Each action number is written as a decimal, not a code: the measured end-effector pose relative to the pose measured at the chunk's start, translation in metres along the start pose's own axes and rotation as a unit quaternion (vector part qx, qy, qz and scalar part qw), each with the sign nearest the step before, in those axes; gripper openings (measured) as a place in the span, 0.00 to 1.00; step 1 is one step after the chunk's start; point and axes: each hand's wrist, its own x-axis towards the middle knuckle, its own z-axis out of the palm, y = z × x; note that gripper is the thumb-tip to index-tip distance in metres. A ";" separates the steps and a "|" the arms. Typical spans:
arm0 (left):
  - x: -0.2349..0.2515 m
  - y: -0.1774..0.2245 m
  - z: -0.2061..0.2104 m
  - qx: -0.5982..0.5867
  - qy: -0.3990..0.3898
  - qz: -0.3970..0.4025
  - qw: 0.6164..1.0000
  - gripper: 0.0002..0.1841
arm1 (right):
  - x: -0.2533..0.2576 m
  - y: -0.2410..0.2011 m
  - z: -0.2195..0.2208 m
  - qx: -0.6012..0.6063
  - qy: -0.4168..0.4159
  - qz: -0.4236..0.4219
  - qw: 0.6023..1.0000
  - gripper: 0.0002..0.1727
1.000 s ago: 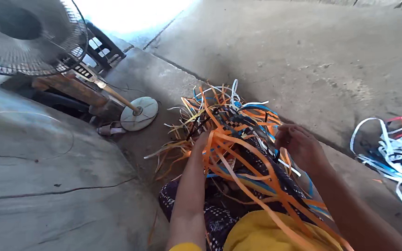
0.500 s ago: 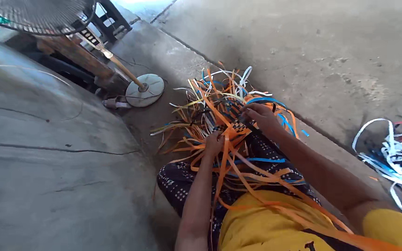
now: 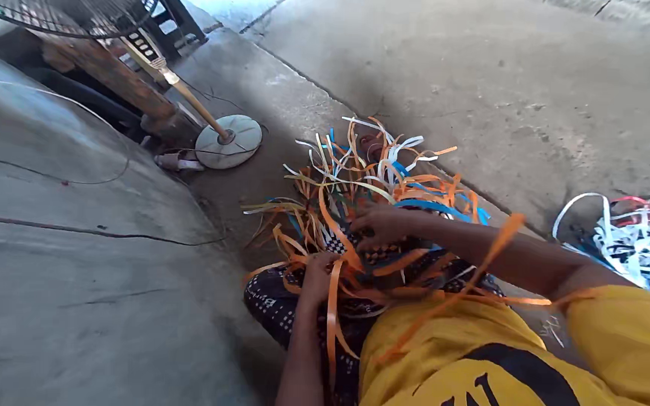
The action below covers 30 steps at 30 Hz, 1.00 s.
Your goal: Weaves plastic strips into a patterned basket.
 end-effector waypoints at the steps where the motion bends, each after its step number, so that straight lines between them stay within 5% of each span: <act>1: -0.004 -0.001 0.001 -0.001 0.011 0.010 1.000 0.10 | 0.001 -0.005 0.011 0.008 -0.026 0.008 1.000 0.30; 6: -0.002 0.017 -0.006 0.042 0.122 0.072 0.989 0.09 | -0.013 -0.005 0.041 0.001 0.035 0.001 0.999 0.28; 10: 0.013 0.066 -0.031 0.134 0.099 -0.090 0.982 0.20 | -0.025 0.003 0.061 -0.004 0.111 -0.007 0.994 0.26; 13: 0.034 0.097 -0.039 0.017 0.100 -0.146 0.984 0.26 | -0.023 0.002 0.069 -0.003 0.136 0.000 0.991 0.25; 16: 0.051 0.121 -0.037 -0.144 0.122 -0.073 0.979 0.20 | -0.024 0.001 0.067 0.006 0.122 0.003 0.993 0.25; 19: 0.060 0.122 -0.016 -0.214 0.143 0.102 0.961 0.19 | -0.028 0.005 0.062 0.025 0.121 0.002 0.992 0.26; 22: 0.075 0.103 0.018 -0.087 0.172 0.235 0.953 0.30 | -0.028 0.009 0.062 0.031 0.118 -0.003 0.992 0.27; 24: 0.094 0.090 0.029 0.024 0.099 0.265 0.959 0.35 | -0.027 0.009 0.067 0.030 0.123 -0.019 0.992 0.27; 30: 0.176 0.105 0.055 0.231 -0.125 0.438 0.860 0.17 | -0.036 0.002 0.073 0.005 0.151 -0.041 0.988 0.28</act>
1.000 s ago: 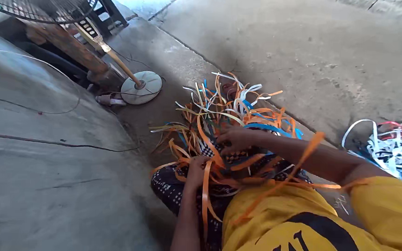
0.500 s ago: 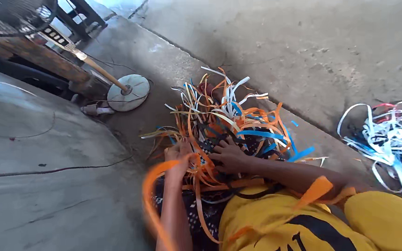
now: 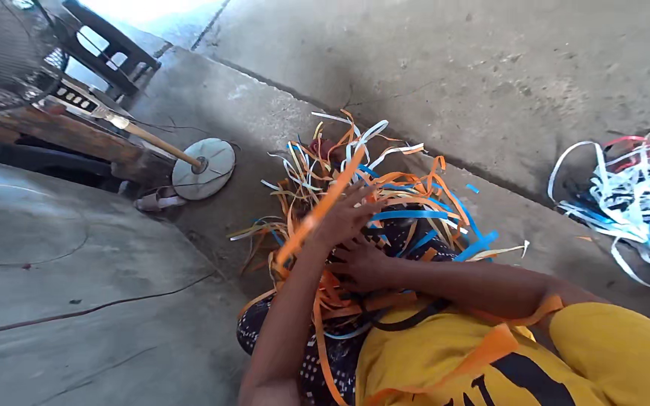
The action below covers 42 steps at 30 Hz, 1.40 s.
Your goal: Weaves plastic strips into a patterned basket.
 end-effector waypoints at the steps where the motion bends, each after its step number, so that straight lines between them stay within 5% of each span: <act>1: 0.010 -0.006 0.007 0.002 -0.039 0.014 0.999 0.17 | -0.003 -0.003 -0.001 -0.007 0.000 0.005 1.000 0.28; 4: 0.024 -0.033 0.026 -0.016 -0.134 -0.028 0.990 0.20 | -0.017 -0.015 -0.006 -0.027 0.035 0.022 0.999 0.27; 7: 0.010 -0.061 0.038 -0.022 -0.082 -0.066 0.994 0.19 | -0.026 -0.020 -0.020 -0.083 0.231 -0.019 0.969 0.14; 9: -0.003 -0.062 0.033 -0.077 -0.087 -0.127 0.985 0.18 | -0.017 -0.011 -0.051 -0.029 0.287 -0.011 0.957 0.13; 13: -0.009 -0.050 0.022 -0.203 -0.142 -0.295 0.923 0.23 | 0.024 0.050 -0.097 0.160 0.264 0.186 0.933 0.19; 18: -0.011 -0.057 0.022 -0.250 -0.145 -0.318 0.903 0.24 | 0.030 0.115 -0.079 0.286 0.293 0.397 0.821 0.25; 24: -0.009 -0.065 0.024 -0.251 -0.161 -0.311 0.902 0.26 | 0.006 0.103 -0.047 0.271 0.175 0.456 0.830 0.28; 29: -0.009 -0.071 0.025 -0.265 -0.154 -0.314 0.899 0.25 | 0.025 0.124 -0.063 0.460 0.216 0.467 0.724 0.28; 30: -0.009 -0.071 0.024 -0.263 -0.156 -0.316 0.898 0.25 | 0.028 0.127 -0.069 0.447 0.204 0.469 0.734 0.23; 32: -0.011 -0.071 0.025 -0.260 -0.153 -0.317 0.899 0.25 | 0.031 0.141 -0.072 0.310 0.174 0.449 0.820 0.18; 35: -0.013 -0.071 0.026 -0.256 -0.138 -0.319 0.902 0.24 | 0.023 0.138 -0.077 0.062 0.151 0.308 0.937 0.13; 39: -0.014 -0.064 0.017 -0.275 -0.067 -0.294 0.913 0.17 | 0.011 0.118 -0.089 -0.005 0.122 0.067 0.990 0.09; 42: -0.015 -0.053 -0.007 -0.269 -0.039 -0.246 0.930 0.20 | 0.014 0.106 -0.095 -0.014 0.038 0.010 0.999 0.10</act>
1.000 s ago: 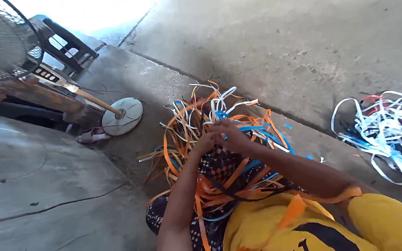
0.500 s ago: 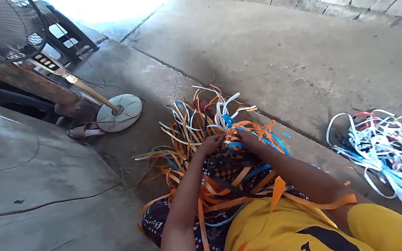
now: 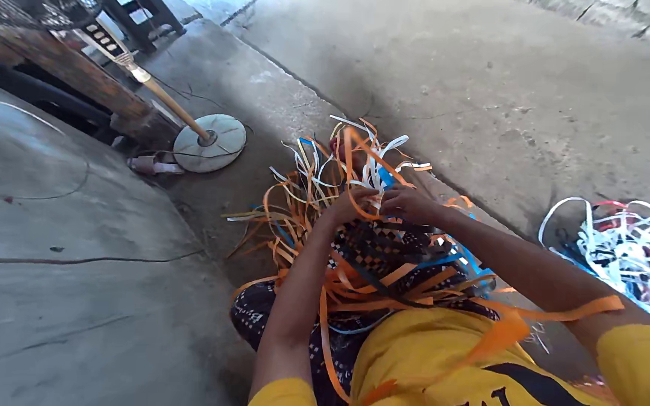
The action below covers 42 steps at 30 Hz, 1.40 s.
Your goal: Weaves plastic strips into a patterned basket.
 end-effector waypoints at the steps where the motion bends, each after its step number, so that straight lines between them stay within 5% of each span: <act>1: -0.008 0.005 -0.005 0.012 0.016 0.031 0.999 0.21 | 0.001 -0.001 0.000 0.001 -0.021 -0.001 1.000 0.10; 5: -0.084 0.039 -0.022 -0.100 0.104 0.035 0.989 0.22 | 0.007 0.002 0.002 0.021 -0.039 -0.030 0.999 0.11; 8: -0.153 0.032 -0.003 -0.324 0.251 0.159 0.898 0.11 | 0.013 0.007 0.003 0.044 -0.067 -0.068 0.994 0.13; 11: -0.208 0.025 0.030 -0.379 0.306 0.239 0.840 0.07 | 0.018 0.011 0.003 0.056 -0.094 -0.077 0.991 0.12; 15: -0.249 0.008 0.080 -0.387 0.421 0.153 0.806 0.06 | 0.025 0.000 -0.013 0.036 -0.165 -0.026 0.985 0.11; 17: -0.253 0.010 0.096 -0.376 0.501 0.013 0.779 0.06 | 0.029 0.000 -0.019 0.020 -0.191 -0.015 0.981 0.13; 18: -0.254 0.019 0.096 -0.337 0.487 -0.105 0.799 0.12 | 0.030 0.001 -0.022 0.008 -0.200 -0.010 0.980 0.13; 20: -0.251 0.043 0.085 -0.280 0.319 -0.269 0.864 0.20 | 0.033 -0.001 -0.031 -0.010 -0.223 0.028 0.974 0.15; 22: -0.248 0.061 0.080 -0.284 0.263 -0.173 0.906 0.18 | 0.034 0.002 -0.036 -0.020 -0.225 0.056 0.973 0.15; 25: -0.217 0.074 0.075 -0.162 0.449 0.039 0.878 0.14 | 0.032 0.014 -0.038 -0.023 -0.214 0.051 0.975 0.14; 27: -0.183 0.066 0.065 0.038 0.507 0.022 0.861 0.14 | 0.030 0.018 -0.036 -0.026 -0.219 0.057 0.974 0.14; 30: -0.129 0.040 0.055 0.220 0.393 -0.049 0.892 0.15 | 0.029 0.014 -0.032 -0.038 -0.216 0.063 0.974 0.13; 33: -0.088 0.029 0.045 0.273 0.245 -0.107 0.924 0.14 | 0.027 0.005 -0.031 -0.042 -0.228 0.079 0.970 0.15; 38: -0.074 0.044 0.029 0.374 0.278 0.035 0.884 0.04 | 0.014 0.015 -0.031 0.007 -0.164 0.086 0.983 0.14; 42: -0.101 0.064 0.035 0.339 0.229 0.015 0.912 0.10 | 0.011 0.026 -0.030 0.052 -0.136 0.052 0.988 0.12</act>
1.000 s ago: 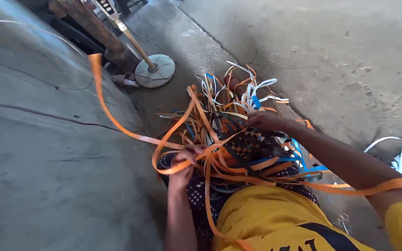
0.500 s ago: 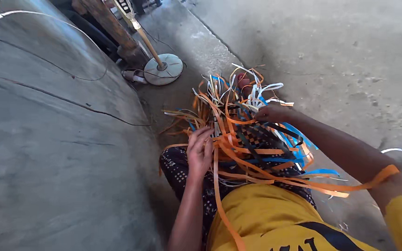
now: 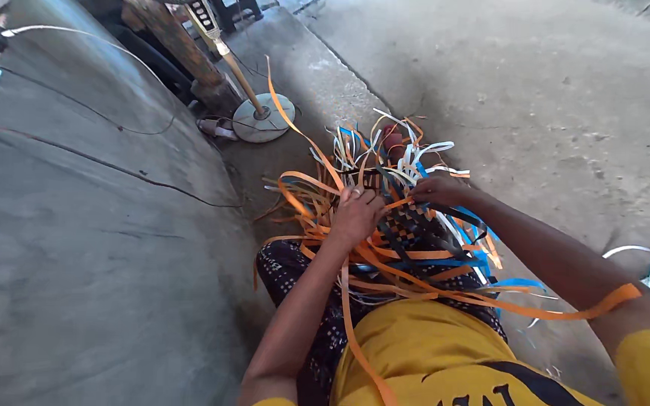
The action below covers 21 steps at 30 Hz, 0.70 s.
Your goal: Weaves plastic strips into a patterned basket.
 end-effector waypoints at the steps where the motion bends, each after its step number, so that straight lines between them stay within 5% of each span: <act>1: -0.011 -0.001 0.003 -0.027 -0.010 -0.030 0.999 0.11 | 0.001 -0.002 -0.001 -0.005 -0.008 -0.001 1.000 0.12; 7: -0.069 -0.007 0.043 -0.105 0.083 -0.191 0.972 0.15 | 0.007 -0.015 0.007 -0.022 -0.021 0.006 1.000 0.16; 12: -0.054 -0.019 0.037 -0.206 -0.049 -0.407 0.889 0.22 | 0.013 -0.012 0.015 -0.040 -0.008 0.017 0.999 0.14; 16: -0.046 -0.038 0.042 -0.225 -0.107 -0.391 0.886 0.23 | 0.010 -0.021 0.021 -0.073 0.061 0.036 0.995 0.20; 21: -0.049 -0.033 0.047 -0.229 -0.037 -0.303 0.924 0.17 | 0.020 -0.085 0.021 -0.010 0.196 -0.024 0.980 0.25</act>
